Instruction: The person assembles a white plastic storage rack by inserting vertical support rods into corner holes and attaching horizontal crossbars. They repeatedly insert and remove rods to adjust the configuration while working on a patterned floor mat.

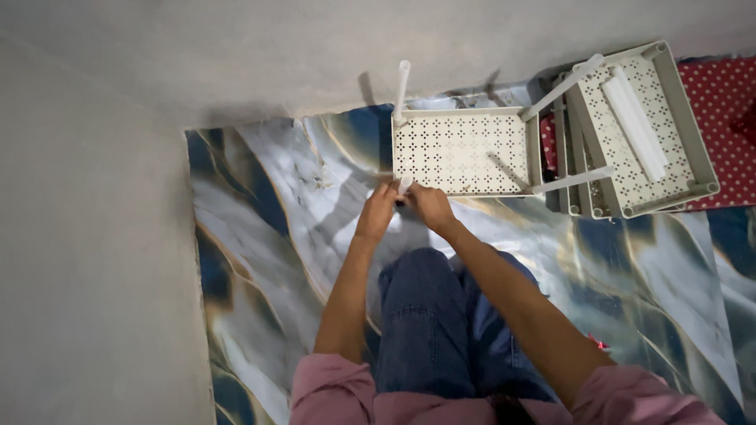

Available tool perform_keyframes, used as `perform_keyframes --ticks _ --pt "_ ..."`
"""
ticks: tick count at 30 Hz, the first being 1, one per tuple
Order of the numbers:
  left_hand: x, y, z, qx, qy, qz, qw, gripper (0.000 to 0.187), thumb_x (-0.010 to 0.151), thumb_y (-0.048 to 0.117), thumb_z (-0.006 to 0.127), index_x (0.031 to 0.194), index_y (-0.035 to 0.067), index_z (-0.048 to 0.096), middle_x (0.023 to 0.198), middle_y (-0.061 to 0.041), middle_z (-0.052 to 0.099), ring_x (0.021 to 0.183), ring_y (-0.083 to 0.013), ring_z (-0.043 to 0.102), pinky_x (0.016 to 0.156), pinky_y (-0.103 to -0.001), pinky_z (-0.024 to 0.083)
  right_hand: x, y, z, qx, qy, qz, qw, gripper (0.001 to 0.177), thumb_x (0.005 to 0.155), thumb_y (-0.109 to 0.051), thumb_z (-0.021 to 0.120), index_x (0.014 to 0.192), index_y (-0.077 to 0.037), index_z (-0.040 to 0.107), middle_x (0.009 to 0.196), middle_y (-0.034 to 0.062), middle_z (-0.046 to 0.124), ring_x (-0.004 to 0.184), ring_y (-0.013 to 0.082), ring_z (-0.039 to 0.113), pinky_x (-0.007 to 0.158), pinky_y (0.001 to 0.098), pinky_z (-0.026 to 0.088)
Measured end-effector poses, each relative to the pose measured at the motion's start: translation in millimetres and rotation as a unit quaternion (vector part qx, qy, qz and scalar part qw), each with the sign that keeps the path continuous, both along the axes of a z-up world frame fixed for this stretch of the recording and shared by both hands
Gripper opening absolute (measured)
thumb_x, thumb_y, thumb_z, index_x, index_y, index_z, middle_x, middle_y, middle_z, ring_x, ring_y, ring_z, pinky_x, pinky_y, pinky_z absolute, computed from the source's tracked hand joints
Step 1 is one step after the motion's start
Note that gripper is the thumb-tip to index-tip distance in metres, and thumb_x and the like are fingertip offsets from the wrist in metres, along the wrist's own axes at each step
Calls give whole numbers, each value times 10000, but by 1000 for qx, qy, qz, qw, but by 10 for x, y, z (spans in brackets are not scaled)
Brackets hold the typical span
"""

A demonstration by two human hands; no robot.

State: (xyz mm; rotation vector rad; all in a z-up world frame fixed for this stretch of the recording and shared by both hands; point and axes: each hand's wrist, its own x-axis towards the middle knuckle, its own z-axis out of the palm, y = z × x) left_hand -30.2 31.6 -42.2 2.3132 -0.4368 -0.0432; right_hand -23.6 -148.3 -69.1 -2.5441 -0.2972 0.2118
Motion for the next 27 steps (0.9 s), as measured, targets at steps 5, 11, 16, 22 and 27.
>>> perform_keyframes --ticks 5,11,16,22,27 --pt "-9 -25 -206 -51 43 28 997 378 877 -86 476 1204 30 623 1154 -187 640 1033 -368 680 865 -463 553 -31 17 75 21 -46 5 999 199 882 -240 721 951 -72 637 932 172 687 774 391 676 652 496 540" --pt "20 -47 -581 -60 -72 25 995 247 885 -64 523 1077 30 646 1074 -190 635 1042 -379 639 906 -446 537 37 72 -10 24 -21 -24 999 118 846 -143 652 961 -116 658 956 144 708 797 392 688 692 517 551" --pt "-54 -34 -817 -23 -32 48 998 249 874 -62 525 1073 25 647 1063 -193 629 1046 -386 623 895 -456 520 41 140 -222 -29 30 -37 998 166 904 -244 680 1008 -116 658 981 133 731 867 365 710 751 497 567" --pt "-196 -109 -664 33 -8 42 999 417 907 -86 492 1303 1 592 1174 -231 594 1100 -423 580 932 -482 490 -171 -201 -7 108 -21 9 994 371 863 -176 678 1224 -92 676 1122 186 702 944 389 679 800 474 548" --pt "-288 -118 -412 -8 -48 32 998 501 844 -143 441 1303 1 579 1305 -244 579 1223 -435 542 1044 -471 449 -929 -1071 256 306 45 -83 947 271 989 -97 634 1256 -66 659 1210 118 691 1086 244 725 909 352 609"
